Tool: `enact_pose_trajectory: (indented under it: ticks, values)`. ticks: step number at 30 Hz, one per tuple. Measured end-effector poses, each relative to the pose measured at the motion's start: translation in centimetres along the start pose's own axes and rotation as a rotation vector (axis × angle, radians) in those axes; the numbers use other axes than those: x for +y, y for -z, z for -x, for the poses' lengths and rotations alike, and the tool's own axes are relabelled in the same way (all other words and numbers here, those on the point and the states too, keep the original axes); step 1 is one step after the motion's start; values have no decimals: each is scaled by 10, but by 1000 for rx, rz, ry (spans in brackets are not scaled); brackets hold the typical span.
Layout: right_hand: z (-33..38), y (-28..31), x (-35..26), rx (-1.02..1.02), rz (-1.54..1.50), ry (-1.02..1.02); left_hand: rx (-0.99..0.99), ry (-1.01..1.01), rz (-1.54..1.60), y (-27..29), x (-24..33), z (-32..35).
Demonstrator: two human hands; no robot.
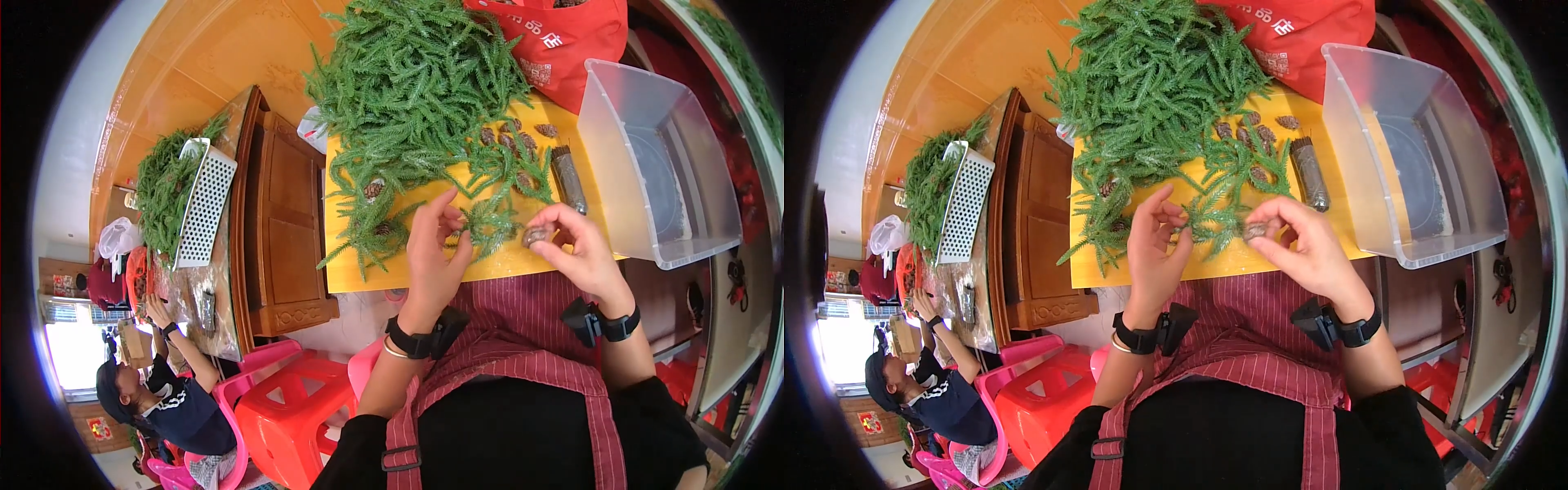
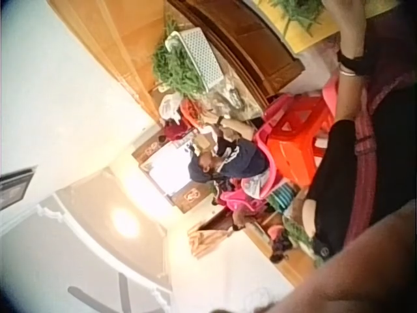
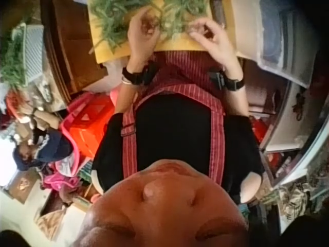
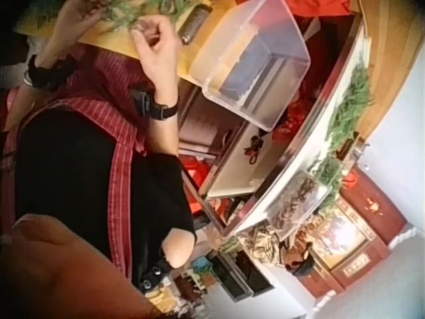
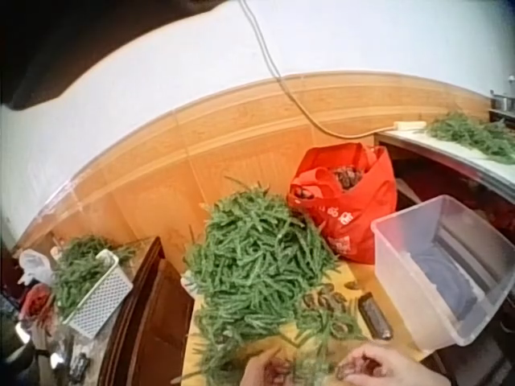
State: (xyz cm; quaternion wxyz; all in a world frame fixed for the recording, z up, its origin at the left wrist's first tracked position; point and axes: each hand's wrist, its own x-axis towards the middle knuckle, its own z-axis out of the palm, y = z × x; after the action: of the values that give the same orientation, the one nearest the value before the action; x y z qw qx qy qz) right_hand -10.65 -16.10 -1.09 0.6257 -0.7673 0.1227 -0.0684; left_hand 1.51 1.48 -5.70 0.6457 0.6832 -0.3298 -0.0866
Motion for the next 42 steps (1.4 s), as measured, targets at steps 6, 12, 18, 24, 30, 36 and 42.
enact_pose_trajectory:
  ticks: [6, 12, 18, 24, 30, 36, 42]
  values:
    - [-3, -6, -11, -73, 125, 174, 58, -157, -65, -2, 25, -1]
    - [-2, -8, -9, -124, -23, 187, 72, -285, -111, -5, 35, -3]
    - [-2, -9, -9, -106, 1, 326, 58, -321, -110, -6, 44, -4]
    - [-2, -9, -9, -128, -217, 202, 51, -292, -77, -7, 51, -4]
    - [-2, -10, -5, -127, -353, 175, 59, -278, -216, -5, 47, -6]
    - [-1, -15, -2, -141, -474, 167, 172, -51, 16, -12, 33, -2]
    - [-1, -14, 2, -180, -527, 175, 106, 34, 65, -18, 32, 2]
